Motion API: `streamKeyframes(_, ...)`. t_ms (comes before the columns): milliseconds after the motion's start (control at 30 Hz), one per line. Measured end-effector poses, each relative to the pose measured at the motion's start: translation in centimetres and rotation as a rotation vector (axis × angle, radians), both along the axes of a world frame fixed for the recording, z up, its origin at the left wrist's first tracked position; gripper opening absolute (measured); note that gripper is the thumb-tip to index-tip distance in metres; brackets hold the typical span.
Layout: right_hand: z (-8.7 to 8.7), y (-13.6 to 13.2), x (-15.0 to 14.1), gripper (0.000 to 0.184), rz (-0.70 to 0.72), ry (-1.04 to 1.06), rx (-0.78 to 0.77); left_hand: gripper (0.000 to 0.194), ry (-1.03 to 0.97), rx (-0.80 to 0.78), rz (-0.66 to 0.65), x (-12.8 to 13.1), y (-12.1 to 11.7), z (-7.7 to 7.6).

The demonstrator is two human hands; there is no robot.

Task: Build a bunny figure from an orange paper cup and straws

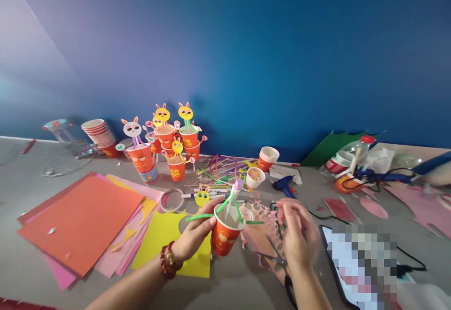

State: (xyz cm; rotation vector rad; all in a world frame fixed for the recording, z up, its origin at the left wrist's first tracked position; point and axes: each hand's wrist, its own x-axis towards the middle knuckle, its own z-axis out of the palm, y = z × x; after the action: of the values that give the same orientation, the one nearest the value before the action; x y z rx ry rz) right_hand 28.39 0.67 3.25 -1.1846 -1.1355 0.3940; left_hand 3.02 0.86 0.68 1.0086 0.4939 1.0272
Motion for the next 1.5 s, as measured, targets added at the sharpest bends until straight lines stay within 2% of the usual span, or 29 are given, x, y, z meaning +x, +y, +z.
streamKeyframes(133, 0.3, 1.3, 0.2, 0.030, 0.293, 0.162, -0.238, 0.057, -0.127, -0.108, -0.049, 0.6, -0.4, -0.2)
streamKeyframes(233, 0.4, 1.4, -0.1, 0.033, 0.528, 0.206, -0.317, 0.060, -0.161, -0.167, -0.079, 0.9, -0.6, -0.1)
streamKeyframes(367, 1.7, 1.0, -0.5, 0.034, 0.692, 0.203, -0.316, 0.059, -0.175, -0.209, -0.127, 1.2, -1.2, -0.1)
streamKeyframes(500, 3.6, 0.5, -1.7, 0.044, 0.848, 0.190, -0.413, 0.057, -0.152, -0.234, -0.157, 1.6, -1.7, -0.1)
streamKeyframes(600, 4.2, 0.3, -2.7, 0.042, 0.910, 0.205, -0.458, 0.056, -0.141, -0.238, -0.166, 1.8, -1.9, 0.0)
streamKeyframes(767, 3.7, 0.7, -3.4, 0.029, 0.955, 0.185, -0.488, 0.048, -0.120, -0.260, -0.172, 1.6, -2.2, 0.5)
streamKeyframes(900, 4.0, 0.9, -3.7, 0.031, 0.903, 0.143, -0.479, 0.065, -0.114, -0.235, -0.201, 0.1, -2.2, 0.4)
streamKeyframes(967, 4.1, 0.7, -4.0, 0.033, 0.919, 0.156, -0.491, 0.070, -0.137, -0.187, -0.145, -1.4, -1.9, 0.3)
streamKeyframes(1033, 4.0, 0.5, -4.3, 0.035, 0.956, 0.159, -0.516, 0.065, -0.145, -0.118, -0.018, -3.1, -1.4, 0.6)
streamKeyframes(1100, 3.8, 0.2, -4.8, 0.037, 0.992, 0.121, -0.544, 0.053, -0.056, 0.006, 0.157, -4.6, -0.8, 1.7)
streamKeyframes(1133, 3.7, 0.1, -5.1, 0.037, 1.004, 0.089, -0.553, 0.044, 0.058, 0.099, 0.234, -5.1, -0.7, 2.6)
streamKeyframes(1167, 3.6, 0.0, -5.5, 0.036, 1.011, 0.052, -0.555, 0.036, 0.207, 0.199, 0.257, -5.4, -0.6, 3.7)
streamKeyframes(1267, 3.6, -0.1, -6.6, 0.034, 0.969, -0.102, -0.497, 0.030, 0.583, 0.540, 0.195, -4.8, -0.7, 7.4)
streamKeyframes(1333, 4.0, 0.0, -7.2, 0.033, 0.916, -0.187, -0.432, 0.023, 0.691, 0.725, 0.188, -3.8, -0.9, 9.4)
streamKeyframes(1400, 4.3, 0.0, -7.6, 0.029, 0.890, -0.224, -0.396, 0.013, 0.768, 0.794, 0.213, -2.8, -0.9, 10.6)
streamKeyframes(1500, 4.6, 0.1, -7.6, 0.016, 0.909, -0.217, -0.385, 0.005, 0.853, 0.791, 0.220, -2.1, -0.6, 11.1)
